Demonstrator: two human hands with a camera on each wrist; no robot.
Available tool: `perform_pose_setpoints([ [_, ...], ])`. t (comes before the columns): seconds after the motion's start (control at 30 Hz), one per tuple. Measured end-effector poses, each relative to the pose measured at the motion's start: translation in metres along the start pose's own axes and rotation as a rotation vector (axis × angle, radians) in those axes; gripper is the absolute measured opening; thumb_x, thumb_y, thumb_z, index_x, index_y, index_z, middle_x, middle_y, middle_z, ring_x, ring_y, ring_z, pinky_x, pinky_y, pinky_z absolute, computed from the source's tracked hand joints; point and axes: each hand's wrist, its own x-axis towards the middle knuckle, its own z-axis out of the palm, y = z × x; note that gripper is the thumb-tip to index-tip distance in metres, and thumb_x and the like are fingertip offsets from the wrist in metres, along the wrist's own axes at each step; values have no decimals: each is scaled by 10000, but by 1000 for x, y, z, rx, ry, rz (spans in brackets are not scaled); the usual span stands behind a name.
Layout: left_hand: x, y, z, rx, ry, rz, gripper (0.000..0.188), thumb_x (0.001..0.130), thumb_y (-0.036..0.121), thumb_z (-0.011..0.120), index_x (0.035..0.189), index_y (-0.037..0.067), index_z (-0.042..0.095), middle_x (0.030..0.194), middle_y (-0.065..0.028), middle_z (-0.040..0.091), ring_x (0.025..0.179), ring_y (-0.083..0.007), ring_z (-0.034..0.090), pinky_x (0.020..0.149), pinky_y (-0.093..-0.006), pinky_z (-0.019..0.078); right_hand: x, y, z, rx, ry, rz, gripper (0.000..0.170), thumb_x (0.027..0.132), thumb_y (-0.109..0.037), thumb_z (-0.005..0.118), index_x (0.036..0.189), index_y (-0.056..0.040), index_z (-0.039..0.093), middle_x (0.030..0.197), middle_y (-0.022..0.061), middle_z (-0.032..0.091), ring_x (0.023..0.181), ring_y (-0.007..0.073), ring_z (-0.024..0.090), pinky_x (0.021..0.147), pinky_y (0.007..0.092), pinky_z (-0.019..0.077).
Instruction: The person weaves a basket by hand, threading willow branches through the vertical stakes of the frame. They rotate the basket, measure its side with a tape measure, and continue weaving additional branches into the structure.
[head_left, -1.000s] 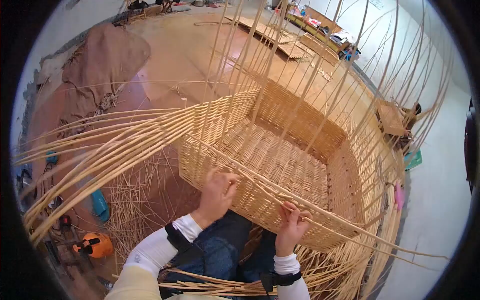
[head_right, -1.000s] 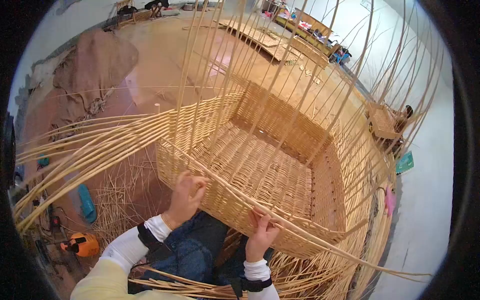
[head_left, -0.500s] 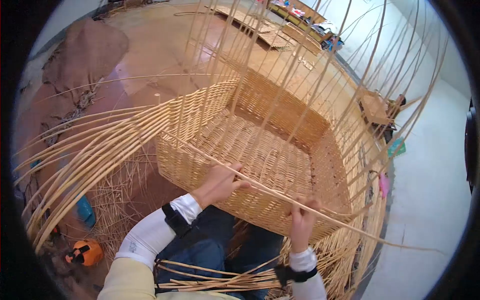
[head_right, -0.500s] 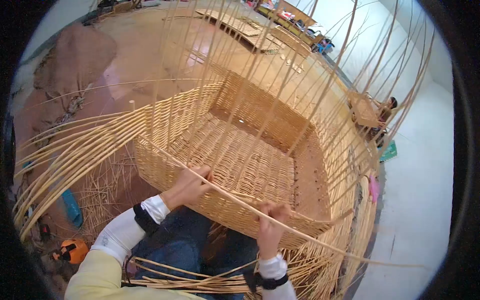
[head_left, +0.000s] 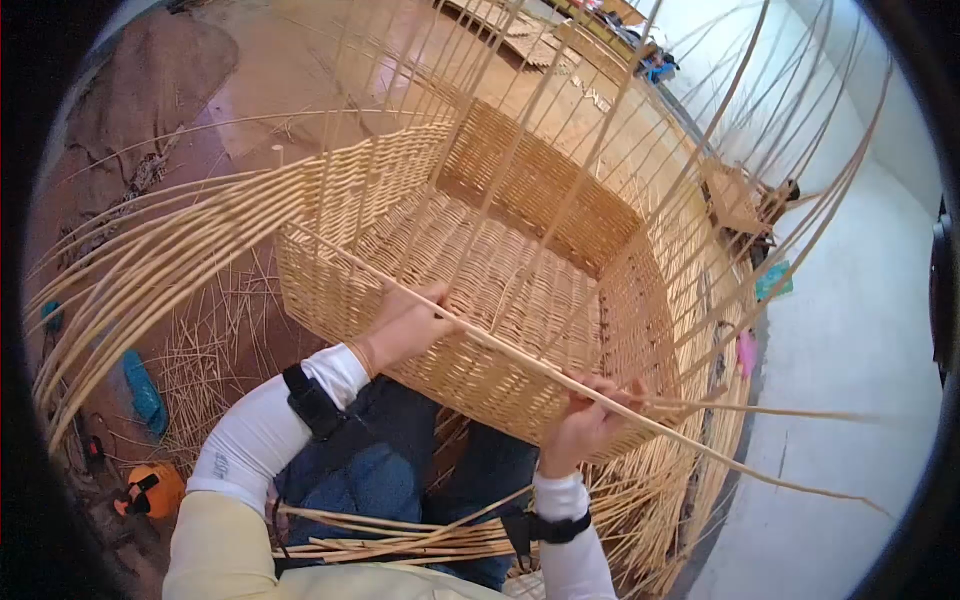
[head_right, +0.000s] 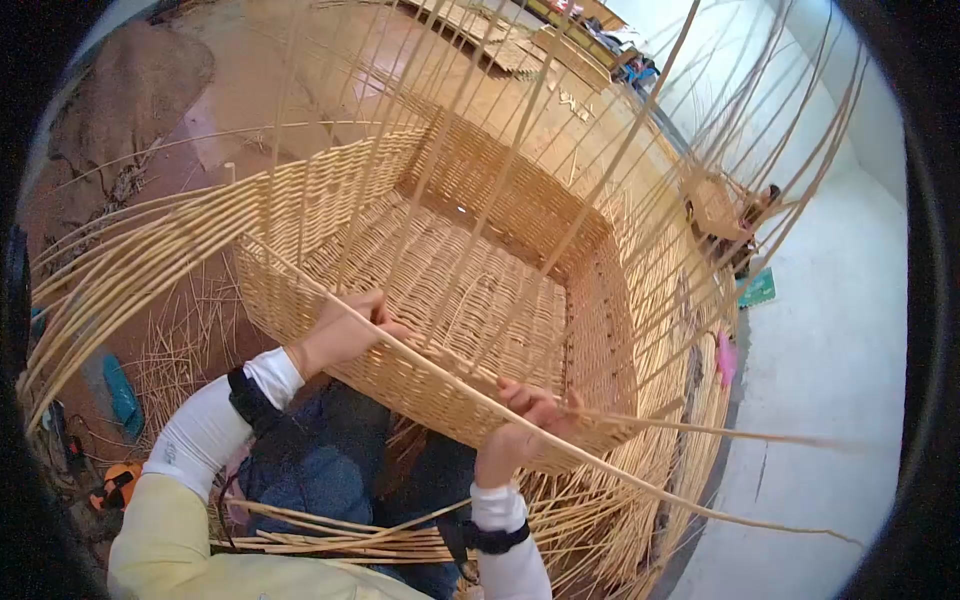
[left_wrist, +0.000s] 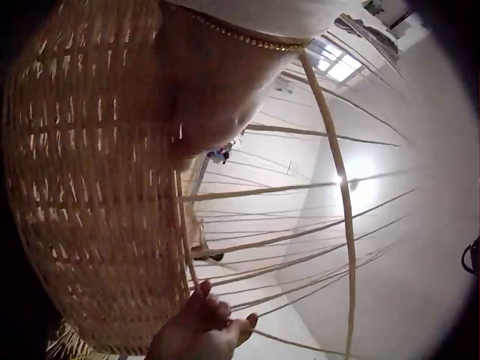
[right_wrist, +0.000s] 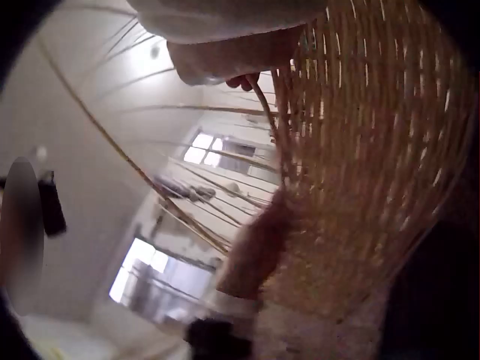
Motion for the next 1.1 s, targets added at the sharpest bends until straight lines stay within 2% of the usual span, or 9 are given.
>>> perform_pose_setpoints([
  [0.07, 1, -3, 4, 30, -11, -15, 424, 766, 480, 727, 765, 80, 587, 673, -55, 621, 747, -261, 628, 918, -475, 368, 7, -2, 3, 35, 78, 96, 349, 1053, -273, 383, 1369, -139, 318, 726, 31, 473, 657, 147, 494, 754, 380, 525],
  [0.3, -12, 22, 2, 271, 37, -100, 647, 687, 731, 637, 843, 103, 617, 839, -93, 672, 860, -289, 641, 1041, -533, 247, -10, -23, -15, 285, 16, 294, 337, 1048, -204, 402, 1371, -158, 319, 771, 38, 502, 713, 158, 522, 823, 423, 534],
  [0.5, -42, 61, 2, 218, 378, 64, 360, 852, 368, 682, 983, 44, 594, 886, -159, 654, 862, -321, 632, 837, -423, 471, -2, -16, -25, 136, -47, 333, 345, 1039, -145, 409, 1370, -168, 315, 1004, 120, 595, 892, 211, 639, 879, 429, 550],
  [0.57, -33, 82, 43, -182, 119, 492, 188, 901, 193, 664, 919, 25, 584, 782, -103, 627, 726, -208, 610, 696, -328, 484, -5, -17, -29, 115, -83, 289, 318, 1042, -150, 401, 1350, -184, 328, 1038, 138, 597, 948, 237, 646, 885, 438, 545],
  [0.7, 2, 80, 59, 38, -303, 396, 222, 900, 217, 671, 960, 23, 582, 847, -108, 651, 762, -197, 633, 677, -322, 495, 8, -36, -63, 21, -118, 357, 173, 1042, -148, 403, 1198, -122, 333, 971, 158, 631, 924, 229, 623, 841, 353, 515],
  [0.83, -1, 74, 66, -85, -321, 323, 289, 879, 267, 699, 922, 13, 567, 738, -118, 627, 678, -205, 626, 604, -332, 483, 28, -68, -104, -199, -207, 235, 270, 969, -22, 510, 1205, -94, 403, 1010, 100, 628, 928, 160, 601, 854, 335, 512],
  [0.93, -9, 79, 74, 17, -94, 329, 319, 859, 293, 711, 851, 11, 564, 672, -125, 606, 590, -244, 596, 542, -361, 449, 50, -66, -88, -420, -222, 188, 200, 958, -44, 551, 1072, -91, 394, 954, 121, 630, 825, 161, 605, 754, 287, 502],
  [1.07, -12, 83, 81, 21, -18, 231, 303, 865, 275, 693, 801, 8, 565, 666, -134, 598, 573, -243, 587, 529, -368, 440, 125, -69, 26, -933, -578, -712, 442, 924, -42, 563, 1335, 21, 412, 1099, 184, 631, 888, 246, 639, 765, 323, 518],
  [1.1, -13, 85, 82, -63, 15, 208, 309, 858, 282, 693, 791, 8, 567, 664, -138, 593, 574, -234, 581, 534, -366, 439, 135, -64, 37, -922, -587, -719, 442, 924, -42, 563, 1335, 21, 412, 1099, 184, 631, 888, 246, 639, 765, 323, 518],
])
